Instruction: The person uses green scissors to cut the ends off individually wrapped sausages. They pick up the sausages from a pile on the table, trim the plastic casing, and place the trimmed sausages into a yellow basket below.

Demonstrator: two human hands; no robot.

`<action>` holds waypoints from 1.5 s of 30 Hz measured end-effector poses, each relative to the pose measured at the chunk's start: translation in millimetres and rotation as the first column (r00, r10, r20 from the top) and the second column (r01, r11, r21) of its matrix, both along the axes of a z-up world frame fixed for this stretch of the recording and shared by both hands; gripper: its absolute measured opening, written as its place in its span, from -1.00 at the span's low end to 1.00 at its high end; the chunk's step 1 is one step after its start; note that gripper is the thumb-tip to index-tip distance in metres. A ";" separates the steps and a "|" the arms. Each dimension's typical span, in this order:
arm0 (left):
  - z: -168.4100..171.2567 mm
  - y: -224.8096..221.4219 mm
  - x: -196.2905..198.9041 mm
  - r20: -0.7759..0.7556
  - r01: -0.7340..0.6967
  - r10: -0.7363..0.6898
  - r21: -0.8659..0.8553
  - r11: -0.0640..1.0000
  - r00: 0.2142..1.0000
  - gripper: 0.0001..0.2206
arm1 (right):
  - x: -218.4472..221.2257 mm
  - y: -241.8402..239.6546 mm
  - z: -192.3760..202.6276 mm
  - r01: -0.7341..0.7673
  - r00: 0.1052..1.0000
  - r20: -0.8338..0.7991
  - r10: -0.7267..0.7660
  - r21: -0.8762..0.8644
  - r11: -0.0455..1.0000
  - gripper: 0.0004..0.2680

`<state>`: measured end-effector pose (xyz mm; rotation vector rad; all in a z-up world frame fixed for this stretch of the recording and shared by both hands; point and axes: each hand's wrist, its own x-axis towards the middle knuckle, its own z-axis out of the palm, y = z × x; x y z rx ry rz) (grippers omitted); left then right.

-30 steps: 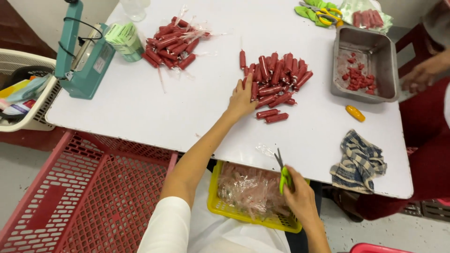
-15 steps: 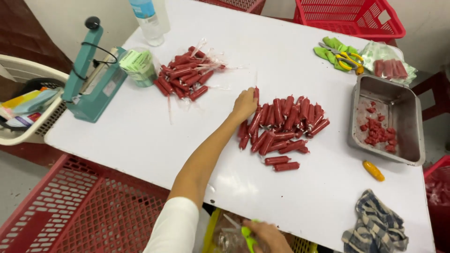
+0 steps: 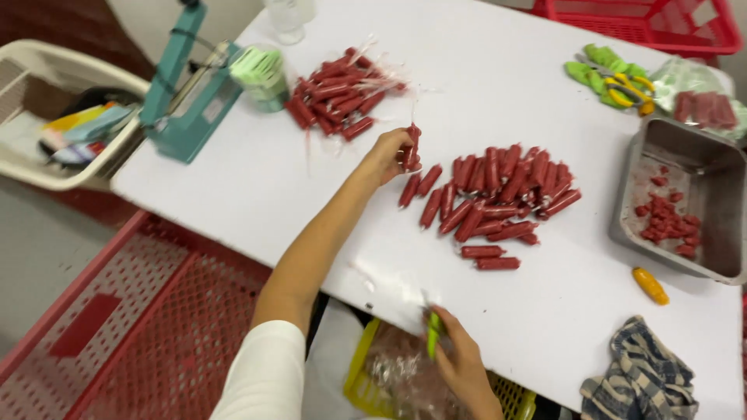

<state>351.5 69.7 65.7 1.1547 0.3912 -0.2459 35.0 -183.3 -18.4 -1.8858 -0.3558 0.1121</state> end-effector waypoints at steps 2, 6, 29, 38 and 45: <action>26.1 37.6 -55.3 0.096 0.119 -0.111 -0.078 0.990 0.989 -0.73 | 16.7 44.9 36.0 -0.186 0.957 0.207 0.202 -0.095 0.978 -0.57; 6.7 94.1 -167.1 0.219 0.041 -0.045 0.023 0.999 0.975 -0.57 | 49.9 112.1 -0.9 -0.045 0.956 0.280 0.084 -0.142 0.989 -0.49; -77.2 -100.9 -381.1 0.117 0.499 -0.520 0.168 0.850 0.846 -0.82 | -172.1 -48.8 1.6 0.328 0.900 -0.291 -0.325 -0.037 0.944 -0.55; -76.2 -85.8 -389.4 0.053 0.601 -0.695 0.458 0.655 0.717 -0.85 | -191.2 -56.2 -57.9 0.350 0.801 -0.581 -0.146 0.256 0.901 -0.60; -57.8 -72.9 -386.1 -0.187 0.748 -0.756 0.416 0.518 0.627 -0.91 | -188.2 -42.1 3.1 0.338 0.588 -0.803 -0.102 0.129 0.932 -0.60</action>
